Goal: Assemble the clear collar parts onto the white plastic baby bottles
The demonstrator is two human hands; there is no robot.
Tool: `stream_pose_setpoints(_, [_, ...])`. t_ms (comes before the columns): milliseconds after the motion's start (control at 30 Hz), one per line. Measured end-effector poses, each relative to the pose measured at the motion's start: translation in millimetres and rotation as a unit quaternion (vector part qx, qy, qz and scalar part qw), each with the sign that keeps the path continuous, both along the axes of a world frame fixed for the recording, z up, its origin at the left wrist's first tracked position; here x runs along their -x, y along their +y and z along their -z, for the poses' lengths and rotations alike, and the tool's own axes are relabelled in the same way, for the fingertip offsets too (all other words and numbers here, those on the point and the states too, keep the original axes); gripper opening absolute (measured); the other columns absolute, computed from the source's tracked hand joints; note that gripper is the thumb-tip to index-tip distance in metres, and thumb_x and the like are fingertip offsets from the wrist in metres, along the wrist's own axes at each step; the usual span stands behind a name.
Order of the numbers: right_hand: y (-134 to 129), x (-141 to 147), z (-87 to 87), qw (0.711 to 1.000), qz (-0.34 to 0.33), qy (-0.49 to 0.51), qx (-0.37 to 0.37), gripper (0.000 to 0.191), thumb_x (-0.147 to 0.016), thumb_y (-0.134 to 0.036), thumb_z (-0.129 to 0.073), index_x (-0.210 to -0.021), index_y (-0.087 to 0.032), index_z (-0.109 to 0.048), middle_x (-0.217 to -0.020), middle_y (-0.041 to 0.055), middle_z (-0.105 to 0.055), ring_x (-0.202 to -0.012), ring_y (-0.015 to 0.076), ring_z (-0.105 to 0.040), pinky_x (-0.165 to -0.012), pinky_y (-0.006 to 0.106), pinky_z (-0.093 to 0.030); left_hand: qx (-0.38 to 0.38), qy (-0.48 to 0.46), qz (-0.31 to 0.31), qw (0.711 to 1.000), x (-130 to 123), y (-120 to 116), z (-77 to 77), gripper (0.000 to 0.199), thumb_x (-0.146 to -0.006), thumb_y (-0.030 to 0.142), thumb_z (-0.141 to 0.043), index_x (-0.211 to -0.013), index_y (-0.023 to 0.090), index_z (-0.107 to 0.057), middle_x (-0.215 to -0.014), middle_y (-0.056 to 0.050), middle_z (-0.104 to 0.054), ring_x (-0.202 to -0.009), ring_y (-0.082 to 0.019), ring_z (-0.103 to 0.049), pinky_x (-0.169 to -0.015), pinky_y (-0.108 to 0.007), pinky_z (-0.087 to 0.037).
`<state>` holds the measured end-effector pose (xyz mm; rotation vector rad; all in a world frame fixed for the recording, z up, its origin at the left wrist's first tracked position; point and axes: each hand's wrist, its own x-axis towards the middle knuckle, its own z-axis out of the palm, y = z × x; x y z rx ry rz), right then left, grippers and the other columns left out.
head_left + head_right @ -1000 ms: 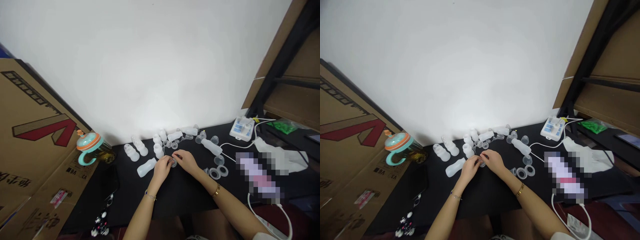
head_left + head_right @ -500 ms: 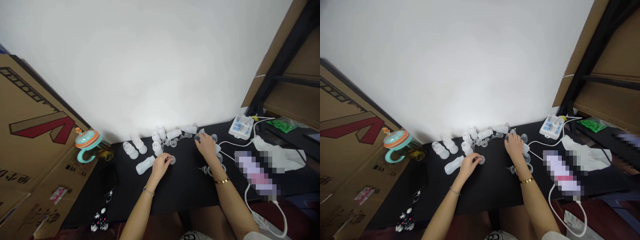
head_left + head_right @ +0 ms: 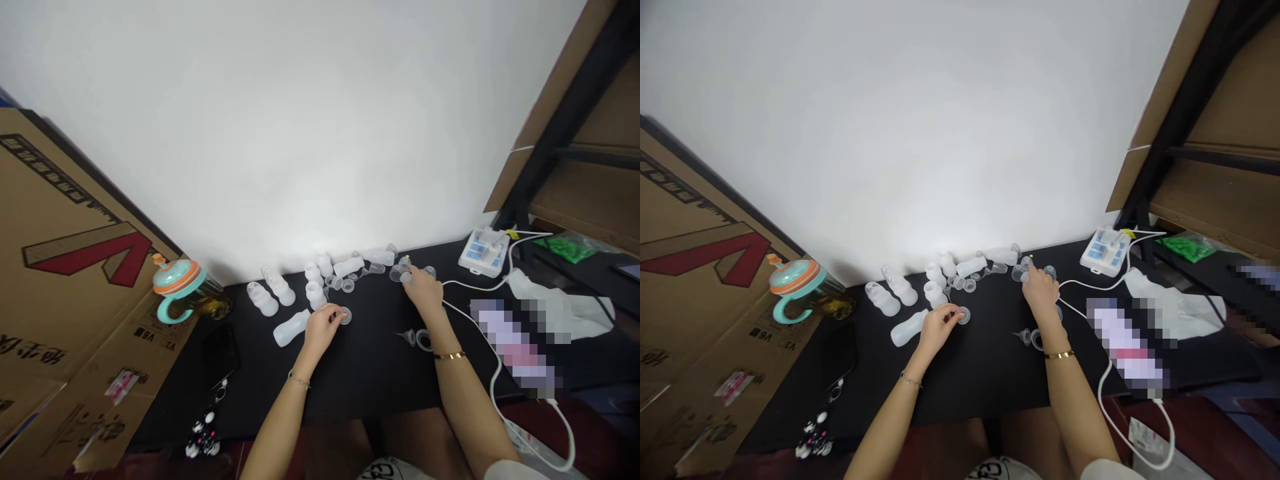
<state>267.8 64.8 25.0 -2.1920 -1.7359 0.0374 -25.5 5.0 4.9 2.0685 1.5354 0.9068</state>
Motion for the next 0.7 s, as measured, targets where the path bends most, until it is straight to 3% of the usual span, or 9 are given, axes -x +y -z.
stream_pose_setpoints(367, [0,4,-11.1,0.999,-0.002,0.036,-0.034,0.044,-0.087,-0.029,-0.06,-0.129,-0.017,-0.066,-0.116,0.0176,-0.071,-0.103,0.0328,-0.068,-0.083,0.04,-0.048,-0.009,0.002,-0.002,1.0,0,-1,0.6,0.02,-0.094,0.037,-0.061,-0.093,0.023,-0.075,-0.099,-0.003,-0.075,-0.067,-0.014,-0.06,-0.068,-0.027,-0.046])
stream_pose_setpoints(467, [2,4,-13.0,0.99,-0.044,0.114,-0.069,0.044,-0.085,-0.031,-0.065,-0.126,-0.016,-0.068,-0.114,0.0151,-0.073,-0.1,0.0302,-0.068,-0.084,0.038,-0.048,-0.009,-0.003,-0.002,1.0,-1,-2,-0.1,0.02,-0.094,0.037,-0.061,-0.094,0.022,-0.074,-0.101,-0.003,-0.074,-0.067,-0.014,-0.06,-0.068,-0.027,-0.046])
stream_pose_setpoints(600, [5,8,-12.0,0.954,-0.124,0.259,-0.088,0.042,-0.084,-0.031,-0.066,-0.123,-0.016,-0.068,-0.099,0.0086,-0.075,-0.081,0.0212,-0.069,-0.08,0.033,-0.051,-0.011,0.0,0.003,1.0,-2,-4,-2.2,0.017,-0.093,0.035,-0.062,-0.094,0.023,-0.073,-0.103,-0.003,-0.074,-0.066,-0.013,-0.06,-0.068,-0.028,-0.047])
stream_pose_setpoints(700, [4,16,-7.0,0.949,-0.172,0.259,-0.061,0.044,-0.082,-0.034,-0.07,-0.123,-0.018,-0.068,-0.103,0.0082,-0.074,-0.082,0.0216,-0.069,-0.079,0.034,-0.052,-0.009,0.004,0.008,1.0,-3,-6,-3.3,0.016,-0.092,0.034,-0.063,-0.097,0.023,-0.073,-0.105,-0.002,-0.074,-0.068,-0.014,-0.06,-0.069,-0.028,-0.048])
